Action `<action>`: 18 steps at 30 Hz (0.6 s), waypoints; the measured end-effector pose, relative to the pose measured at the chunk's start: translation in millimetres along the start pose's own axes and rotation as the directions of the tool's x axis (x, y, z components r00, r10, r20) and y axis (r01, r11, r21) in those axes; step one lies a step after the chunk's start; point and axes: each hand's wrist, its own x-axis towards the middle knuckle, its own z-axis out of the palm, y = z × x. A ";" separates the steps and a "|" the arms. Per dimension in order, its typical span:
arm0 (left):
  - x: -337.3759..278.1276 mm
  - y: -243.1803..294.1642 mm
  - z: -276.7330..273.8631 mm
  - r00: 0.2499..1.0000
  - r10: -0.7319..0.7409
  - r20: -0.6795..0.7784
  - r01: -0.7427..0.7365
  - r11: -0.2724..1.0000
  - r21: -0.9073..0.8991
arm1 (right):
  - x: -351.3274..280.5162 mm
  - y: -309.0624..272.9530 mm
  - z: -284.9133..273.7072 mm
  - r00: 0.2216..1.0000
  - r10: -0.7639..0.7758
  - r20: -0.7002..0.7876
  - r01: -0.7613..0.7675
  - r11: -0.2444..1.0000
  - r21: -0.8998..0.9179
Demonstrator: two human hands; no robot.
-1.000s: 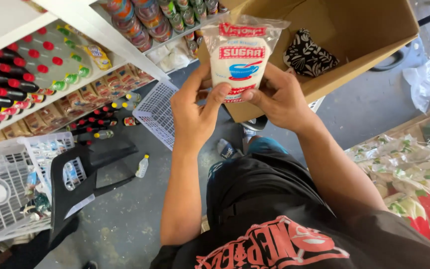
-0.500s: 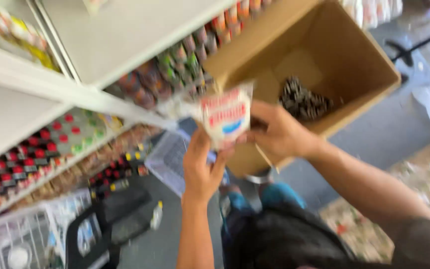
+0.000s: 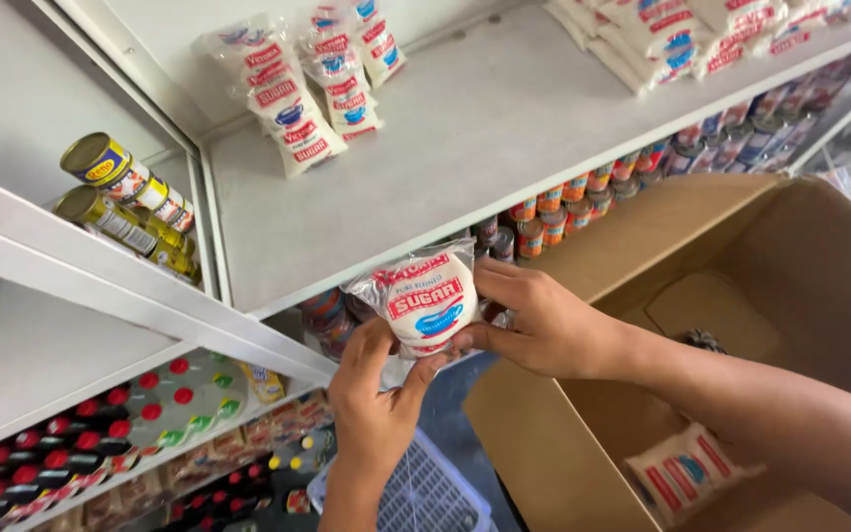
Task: Restocking bags of sugar from a cardboard box onto a grocery store shelf.
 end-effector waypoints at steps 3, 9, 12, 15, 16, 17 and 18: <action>20.7 -28.1 4.2 1.000 -0.002 -0.019 0.002 1.000 -0.014 | 29.2 9.9 0.0 0.984 -0.168 -0.056 0.164 0.984 -0.065; 89.0 -85.4 5.3 0.995 -0.088 -0.052 0.088 0.996 -0.009 | 117.4 70.0 9.6 0.997 -0.017 -0.073 -0.002 0.967 -0.256; 125.3 -143.4 17.9 0.986 -0.063 -0.153 0.059 0.998 -0.033 | 179.4 108.0 24.8 0.990 0.024 -0.137 -0.061 0.960 -0.274; 157.2 -185.9 25.1 0.975 -0.140 -0.171 0.151 0.987 0.053 | 234.3 136.7 46.1 0.978 0.114 -0.176 -0.153 0.963 -0.223; 163.4 -197.2 26.3 0.974 -0.134 -0.184 0.146 0.988 0.051 | 247.2 143.8 48.7 0.979 0.103 -0.174 -0.142 0.962 -0.232; 169.9 -208.7 27.4 0.969 -0.134 -0.206 0.151 0.986 0.071 | 260.4 150.8 51.5 0.976 0.094 -0.198 -0.145 0.953 -0.265; 172.9 -220.8 26.4 0.963 -0.139 -0.232 0.165 0.981 0.097 | 273.6 157.8 58.0 0.973 0.083 -0.214 -0.145 0.946 -0.291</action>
